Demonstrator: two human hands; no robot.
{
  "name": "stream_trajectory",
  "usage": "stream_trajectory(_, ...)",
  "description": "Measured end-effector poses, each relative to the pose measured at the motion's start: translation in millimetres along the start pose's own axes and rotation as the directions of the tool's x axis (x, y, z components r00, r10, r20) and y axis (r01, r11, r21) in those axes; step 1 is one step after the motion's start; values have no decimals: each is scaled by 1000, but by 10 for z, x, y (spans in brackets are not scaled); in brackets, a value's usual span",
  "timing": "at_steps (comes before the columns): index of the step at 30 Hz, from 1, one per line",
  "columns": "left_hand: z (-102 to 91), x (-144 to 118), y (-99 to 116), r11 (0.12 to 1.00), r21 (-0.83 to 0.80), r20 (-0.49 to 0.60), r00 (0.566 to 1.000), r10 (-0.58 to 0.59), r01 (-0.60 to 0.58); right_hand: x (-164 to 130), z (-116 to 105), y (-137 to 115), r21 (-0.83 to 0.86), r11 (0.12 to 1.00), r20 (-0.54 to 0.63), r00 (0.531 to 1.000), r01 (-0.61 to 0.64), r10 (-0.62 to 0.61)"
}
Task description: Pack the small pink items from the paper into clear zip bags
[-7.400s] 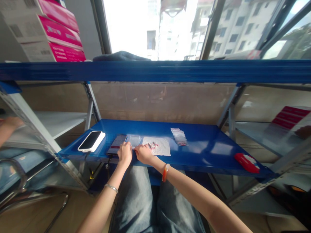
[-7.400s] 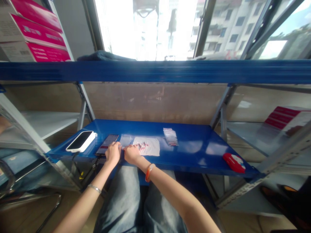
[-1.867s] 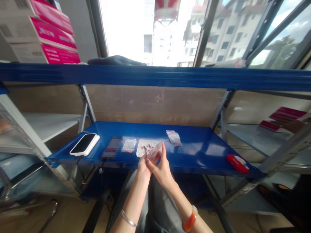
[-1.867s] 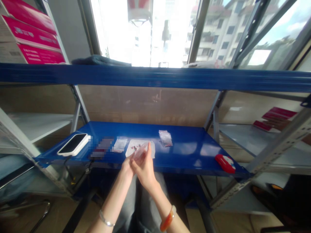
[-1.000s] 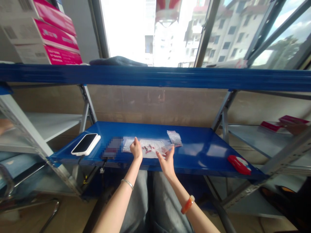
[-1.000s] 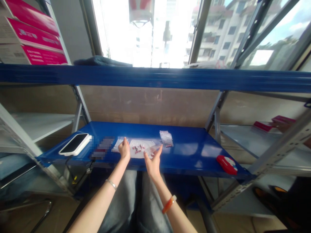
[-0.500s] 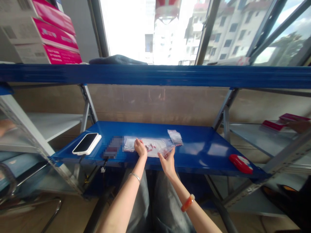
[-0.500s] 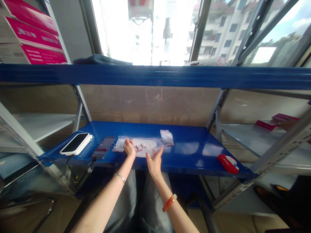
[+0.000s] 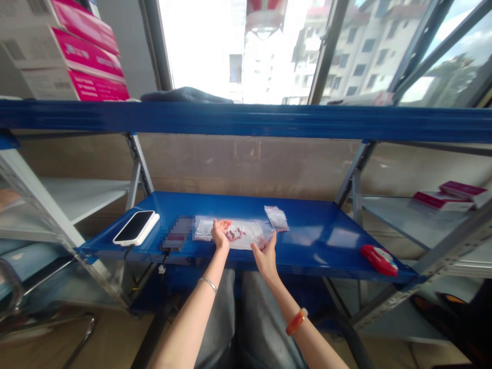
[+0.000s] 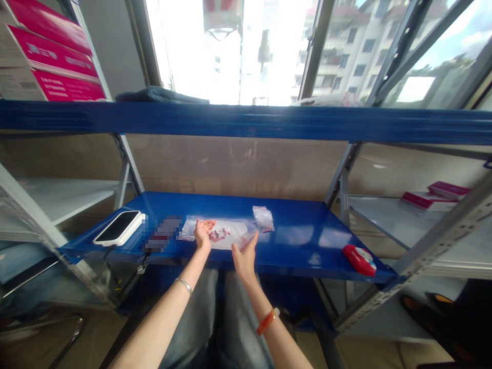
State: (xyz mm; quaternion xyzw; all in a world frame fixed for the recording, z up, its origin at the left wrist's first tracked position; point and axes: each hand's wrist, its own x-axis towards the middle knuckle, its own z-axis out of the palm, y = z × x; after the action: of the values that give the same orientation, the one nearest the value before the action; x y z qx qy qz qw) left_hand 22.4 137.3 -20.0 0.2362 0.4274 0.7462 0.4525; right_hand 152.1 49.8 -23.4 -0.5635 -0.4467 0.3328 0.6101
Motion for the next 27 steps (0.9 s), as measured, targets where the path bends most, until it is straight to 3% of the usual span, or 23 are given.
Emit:
stream_trajectory(7,-48,-17,109,997,-51,128,990,-58,65,46,-67,-28,251,963,-122,983,-101,135)
stream_trajectory(12,-55,-39,163,994,-38,162,983,-90,98,165,-138,-12,427,897,-100,980,-117,175)
stream_trajectory(15,-73,-83,210,996,7,191,978,-84,85,178,-174,-107,479,864,12,986,-154,169)
stream_trajectory(18,-84,-203,315,996,74,235,970,-58,41,142,-181,-240,410,887,202,969,-214,141)
stream_trajectory(22,-42,-472,500,970,243,436,895,-92,-18,67,-142,-366,325,909,398,910,-260,118)
stream_trajectory(24,-11,-601,576,969,245,478,874,-89,-35,23,-127,-408,295,916,469,876,-271,108)
stream_trajectory(27,4,-726,670,975,217,475,878,-66,-44,-43,-133,-470,227,933,589,802,-281,99)
